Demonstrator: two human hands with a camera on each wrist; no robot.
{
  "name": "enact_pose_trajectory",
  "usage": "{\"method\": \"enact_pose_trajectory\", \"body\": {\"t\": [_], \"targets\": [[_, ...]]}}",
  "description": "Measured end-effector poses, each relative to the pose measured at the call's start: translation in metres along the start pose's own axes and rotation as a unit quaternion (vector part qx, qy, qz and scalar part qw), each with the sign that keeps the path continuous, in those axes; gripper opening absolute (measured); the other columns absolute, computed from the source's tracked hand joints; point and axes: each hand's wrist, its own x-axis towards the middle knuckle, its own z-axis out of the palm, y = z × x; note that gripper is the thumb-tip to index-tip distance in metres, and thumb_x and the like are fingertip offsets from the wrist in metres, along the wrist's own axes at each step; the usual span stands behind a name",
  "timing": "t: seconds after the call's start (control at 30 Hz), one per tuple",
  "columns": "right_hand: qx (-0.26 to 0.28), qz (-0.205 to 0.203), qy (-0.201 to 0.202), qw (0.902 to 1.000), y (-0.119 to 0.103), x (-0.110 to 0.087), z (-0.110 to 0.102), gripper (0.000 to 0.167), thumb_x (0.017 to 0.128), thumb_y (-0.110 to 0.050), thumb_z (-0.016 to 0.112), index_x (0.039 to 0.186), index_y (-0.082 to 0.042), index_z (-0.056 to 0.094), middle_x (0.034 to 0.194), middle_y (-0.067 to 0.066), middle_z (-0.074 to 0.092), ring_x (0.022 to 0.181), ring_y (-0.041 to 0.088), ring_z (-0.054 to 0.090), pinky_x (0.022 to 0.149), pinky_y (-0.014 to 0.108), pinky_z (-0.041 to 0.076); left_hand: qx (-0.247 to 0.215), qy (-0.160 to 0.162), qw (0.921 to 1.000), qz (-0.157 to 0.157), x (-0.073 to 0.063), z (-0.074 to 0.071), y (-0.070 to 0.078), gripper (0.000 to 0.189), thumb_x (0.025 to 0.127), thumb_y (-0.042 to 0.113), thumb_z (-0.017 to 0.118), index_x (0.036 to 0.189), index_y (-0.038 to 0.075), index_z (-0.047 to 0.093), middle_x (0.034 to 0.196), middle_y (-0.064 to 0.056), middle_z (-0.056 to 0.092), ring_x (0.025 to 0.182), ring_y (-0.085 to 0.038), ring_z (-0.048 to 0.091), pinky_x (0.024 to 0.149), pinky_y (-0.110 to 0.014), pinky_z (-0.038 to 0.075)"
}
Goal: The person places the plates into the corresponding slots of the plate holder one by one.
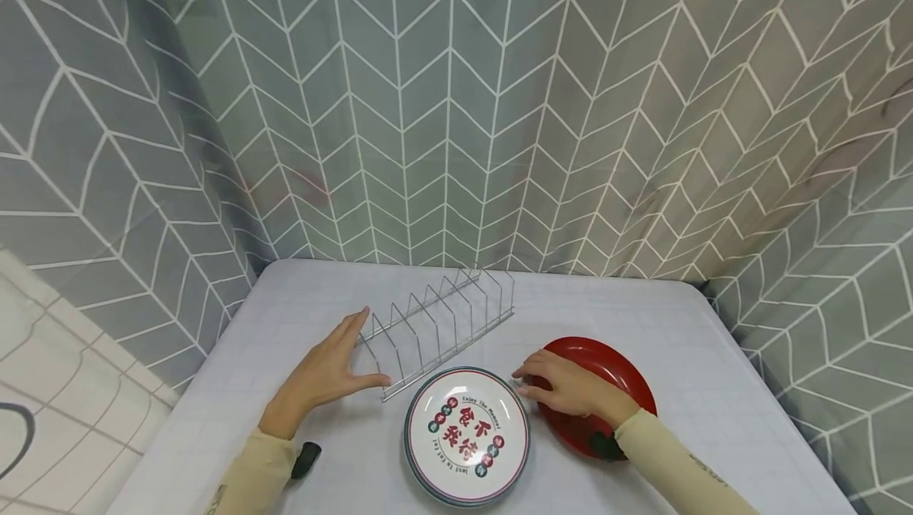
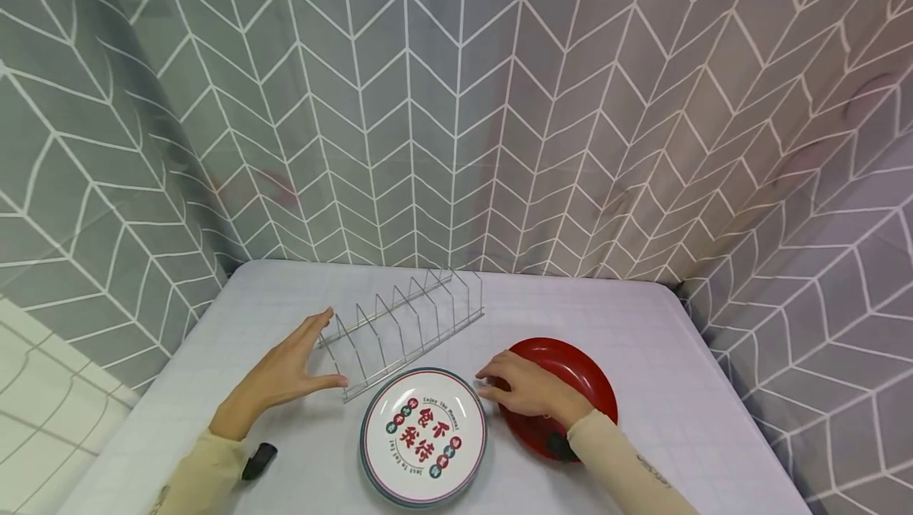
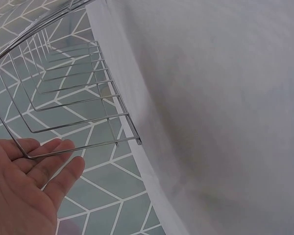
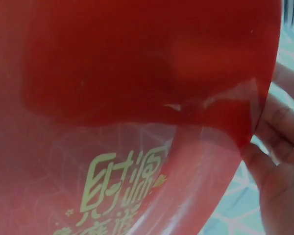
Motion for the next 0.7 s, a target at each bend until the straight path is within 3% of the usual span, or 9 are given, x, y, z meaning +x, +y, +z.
{"method": "enact_pose_trajectory", "body": {"t": [0.23,0.47,0.6,0.7], "targets": [[-0.015,-0.006,-0.002,0.9999,0.025,-0.010,-0.013,0.032,0.095,-0.038,0.061,0.115,-0.015,0.071,0.118,0.001,0.066,0.115,0.025,0.058,0.101,0.052,0.050,-0.003,0.001,1.0000,0.000,0.000,0.001,0.001,0.122,0.067,0.068,0.077,0.156,0.006,0.021,0.154,-0.024,0.034,0.139,-0.042,0.039,0.107,-0.060,0.042],[-0.055,-0.018,0.013,0.9982,0.045,-0.013,-0.025,0.018,0.095,-0.029,0.064,0.104,-0.018,0.074,0.101,-0.008,0.069,0.100,0.017,0.063,0.094,0.044,0.055,-0.002,0.000,1.0000,0.003,0.000,0.001,0.000,0.124,0.067,0.073,0.073,0.156,0.005,0.021,0.154,-0.024,0.034,0.139,-0.042,0.039,0.107,-0.059,0.042],[-0.052,0.022,0.049,0.9972,0.028,-0.011,-0.018,0.024,0.093,-0.031,0.066,0.108,-0.014,0.074,0.107,-0.001,0.071,0.111,0.025,0.062,0.100,0.050,0.052,-0.002,0.004,1.0000,0.007,0.001,0.001,-0.001,0.123,0.067,0.073,0.073,0.156,0.005,0.021,0.154,-0.023,0.035,0.139,-0.041,0.040,0.107,-0.059,0.043],[-0.001,0.047,0.070,0.9965,0.005,-0.005,-0.002,0.034,0.093,-0.032,0.066,0.120,-0.011,0.069,0.108,0.002,0.070,0.110,0.026,0.062,0.096,0.047,0.055,-0.001,0.001,1.0000,0.005,0.001,0.001,-0.001,0.124,0.067,0.075,0.072,0.156,0.006,0.020,0.155,-0.023,0.034,0.139,-0.041,0.039,0.107,-0.059,0.043]]}}
